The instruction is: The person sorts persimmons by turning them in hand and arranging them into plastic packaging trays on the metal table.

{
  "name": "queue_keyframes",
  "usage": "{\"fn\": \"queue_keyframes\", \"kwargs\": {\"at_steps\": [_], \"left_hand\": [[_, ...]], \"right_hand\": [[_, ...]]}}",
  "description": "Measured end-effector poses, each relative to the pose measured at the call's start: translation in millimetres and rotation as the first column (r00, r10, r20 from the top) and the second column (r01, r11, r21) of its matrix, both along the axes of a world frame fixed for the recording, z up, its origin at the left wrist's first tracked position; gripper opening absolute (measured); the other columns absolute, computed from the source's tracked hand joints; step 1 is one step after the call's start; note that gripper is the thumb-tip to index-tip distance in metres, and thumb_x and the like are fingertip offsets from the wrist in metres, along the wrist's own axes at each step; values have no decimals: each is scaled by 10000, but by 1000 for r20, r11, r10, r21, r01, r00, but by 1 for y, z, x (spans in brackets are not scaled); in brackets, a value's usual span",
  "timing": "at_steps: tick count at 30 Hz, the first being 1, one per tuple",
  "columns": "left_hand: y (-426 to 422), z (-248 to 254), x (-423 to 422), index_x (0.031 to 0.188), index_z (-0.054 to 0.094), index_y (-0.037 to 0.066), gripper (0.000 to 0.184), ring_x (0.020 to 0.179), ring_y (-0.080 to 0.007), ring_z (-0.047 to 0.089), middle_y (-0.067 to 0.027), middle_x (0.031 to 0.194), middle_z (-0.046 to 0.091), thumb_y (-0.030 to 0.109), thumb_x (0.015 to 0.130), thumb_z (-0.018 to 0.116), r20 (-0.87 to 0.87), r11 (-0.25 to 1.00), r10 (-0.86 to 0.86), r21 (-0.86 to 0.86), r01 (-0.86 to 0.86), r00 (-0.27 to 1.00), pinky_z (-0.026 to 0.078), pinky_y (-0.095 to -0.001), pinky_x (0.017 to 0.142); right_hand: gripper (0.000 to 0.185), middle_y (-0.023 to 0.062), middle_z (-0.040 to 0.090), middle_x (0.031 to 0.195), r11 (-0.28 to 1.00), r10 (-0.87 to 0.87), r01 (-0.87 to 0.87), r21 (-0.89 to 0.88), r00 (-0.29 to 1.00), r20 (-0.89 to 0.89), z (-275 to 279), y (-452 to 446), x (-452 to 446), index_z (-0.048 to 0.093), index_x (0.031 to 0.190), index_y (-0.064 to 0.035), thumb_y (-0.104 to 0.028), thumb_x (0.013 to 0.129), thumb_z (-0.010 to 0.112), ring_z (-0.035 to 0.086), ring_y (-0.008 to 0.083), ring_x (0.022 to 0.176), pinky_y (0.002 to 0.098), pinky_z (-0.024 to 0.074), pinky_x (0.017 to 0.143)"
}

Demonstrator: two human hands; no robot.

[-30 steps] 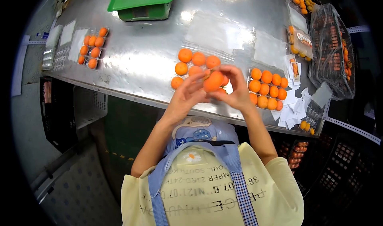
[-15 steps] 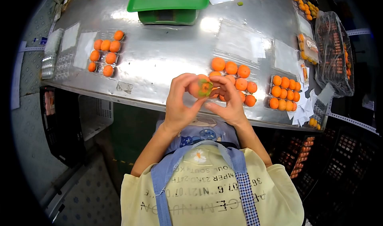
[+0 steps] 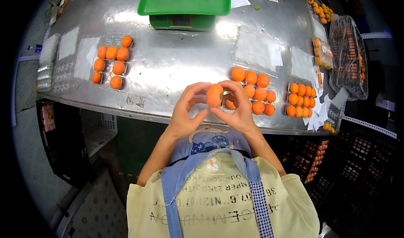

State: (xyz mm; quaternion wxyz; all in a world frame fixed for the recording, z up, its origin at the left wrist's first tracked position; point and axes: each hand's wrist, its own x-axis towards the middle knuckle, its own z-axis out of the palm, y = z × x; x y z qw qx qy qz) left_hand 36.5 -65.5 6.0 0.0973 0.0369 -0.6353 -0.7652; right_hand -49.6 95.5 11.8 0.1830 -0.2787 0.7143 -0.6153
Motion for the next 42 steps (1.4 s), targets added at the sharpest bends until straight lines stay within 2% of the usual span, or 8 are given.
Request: {"fn": "queue_keyframes", "kwargs": {"at_steps": [6,12,13,19,23,28,31,42], "left_hand": [[-3,4,-11,1323,478,25,473,1075,-181,568,-93,1249,516,24,869,611,133,979,-29,203,2,991,488,-318,907],[-18,-6,-16,1309,490,6,451,974,-173,621,-99,1160,593,53,882,625,225,944,-101,330,22,969,509,-295,859],[-20,-13,-15,1310,486,-13,466,1064,-180,587,-113,1225,562,88,879,631,232,914,-150,404,45,961,502,-311,890],[-51,-22,-5,1288,504,2,507,1040,-182,595,-102,1195,577,96,827,693,299,855,-141,517,-36,944,533,-329,855],[-109,-32,19,1264,521,4,534,987,-173,605,-101,1117,605,56,777,735,306,865,422,147,-480,854,533,-311,832],[-199,-44,59,1222,549,9,536,962,-177,595,-105,1077,608,73,739,774,151,460,886,-398,-794,438,527,-288,808],[-236,-59,73,1177,584,24,507,935,-220,611,-123,1096,584,82,711,775,50,282,941,-660,-697,333,543,-320,780],[-267,-60,36,1136,600,25,511,1049,-338,560,-165,1118,587,165,676,775,44,231,920,-863,-449,389,447,-402,930]], "right_hand": [[583,129,522,1201,999,32,-25,45,987,-155,5,-14,-6,522,1211,-41,-39,688,781,565,229,1053,301,540,760],[600,131,535,1194,991,79,-48,121,961,-264,-2,-17,-12,523,1224,-40,-26,684,785,571,234,1045,295,543,754],[605,133,529,1199,990,87,-54,133,962,-257,-2,-22,-12,521,1229,-39,-24,685,784,568,234,1047,293,542,751],[632,146,479,1240,990,110,-98,102,986,-127,-8,-34,-9,507,1257,-32,-1,684,771,557,221,1041,283,531,732],[558,141,503,1200,985,125,-112,129,987,-103,-14,-31,-18,528,1230,-14,41,710,722,582,202,969,275,517,715],[414,136,529,1169,971,118,-103,215,991,-56,-21,-32,-19,577,1148,3,91,751,657,597,164,868,253,503,693],[341,128,556,1105,960,148,-117,256,983,-105,-19,-38,-15,597,1095,9,97,769,642,600,149,803,243,492,676],[235,103,619,849,897,254,-201,393,963,-87,-23,-40,-12,629,1019,-6,38,789,643,616,182,730,276,494,666]]}}
